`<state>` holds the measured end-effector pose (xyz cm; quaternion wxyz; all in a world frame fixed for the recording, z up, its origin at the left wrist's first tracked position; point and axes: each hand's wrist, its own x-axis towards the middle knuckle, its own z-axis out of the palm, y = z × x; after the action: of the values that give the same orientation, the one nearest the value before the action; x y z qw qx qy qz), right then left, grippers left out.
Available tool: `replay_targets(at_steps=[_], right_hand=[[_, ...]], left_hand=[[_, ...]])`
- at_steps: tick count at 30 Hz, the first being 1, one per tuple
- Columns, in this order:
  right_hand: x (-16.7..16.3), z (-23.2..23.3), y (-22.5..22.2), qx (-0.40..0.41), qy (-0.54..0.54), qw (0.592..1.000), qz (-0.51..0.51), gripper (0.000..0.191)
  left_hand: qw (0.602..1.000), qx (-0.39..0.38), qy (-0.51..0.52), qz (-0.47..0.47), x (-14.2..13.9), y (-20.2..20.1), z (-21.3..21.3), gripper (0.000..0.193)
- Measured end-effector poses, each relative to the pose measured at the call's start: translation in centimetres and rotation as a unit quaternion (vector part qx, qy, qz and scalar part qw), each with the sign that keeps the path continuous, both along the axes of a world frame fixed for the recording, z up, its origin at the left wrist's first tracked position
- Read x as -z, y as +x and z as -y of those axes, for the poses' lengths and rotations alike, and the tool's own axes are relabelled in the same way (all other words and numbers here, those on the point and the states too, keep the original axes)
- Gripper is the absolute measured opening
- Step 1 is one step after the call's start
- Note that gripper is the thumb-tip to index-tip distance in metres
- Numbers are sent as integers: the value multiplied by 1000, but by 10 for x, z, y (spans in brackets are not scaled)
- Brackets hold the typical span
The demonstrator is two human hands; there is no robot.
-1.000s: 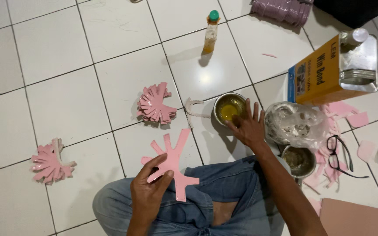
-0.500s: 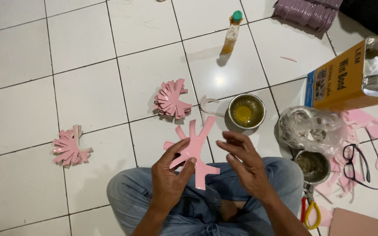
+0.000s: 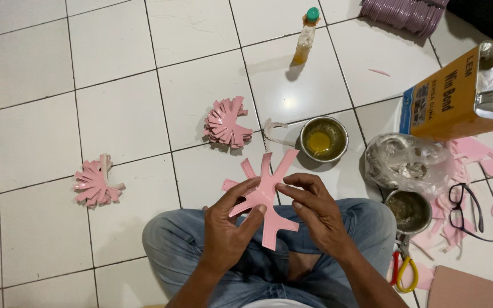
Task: The person sits on the tiled floor and glues white lace trim onto pink cut-out decorative pieces. They dip their fingers into a bowl of glue, apply it to the edge of a pink piece, press the lace trim along the glued edge, then set the finished piece on the floor with a pile of completed pieces and pick up the next one.
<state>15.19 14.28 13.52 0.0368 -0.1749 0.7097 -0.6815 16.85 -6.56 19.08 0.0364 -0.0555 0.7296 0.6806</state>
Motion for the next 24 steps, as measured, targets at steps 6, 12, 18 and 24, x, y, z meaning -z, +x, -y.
replay_targets(at_steps=[6, 12, 18, 24], right_hand=[[-6, -4, 6, -10, 69, 997, 29, 45], [-16, -7, 8, -54, 67, 996, 4, 50], [-20, -8, 19, -7, 141, 986, -85, 44], [-2, 3, 27, 54, -88, 982, 161, 60]], left_hand=[[1000, 16, 4, -10, -2, -1, 0, 47], [1000, 22, -18, -8, -3, -3, 2, 47], [999, 32, -10, -3, -5, -11, 7, 51], [999, 1, 52, -6, -10, 2, -3, 92]])
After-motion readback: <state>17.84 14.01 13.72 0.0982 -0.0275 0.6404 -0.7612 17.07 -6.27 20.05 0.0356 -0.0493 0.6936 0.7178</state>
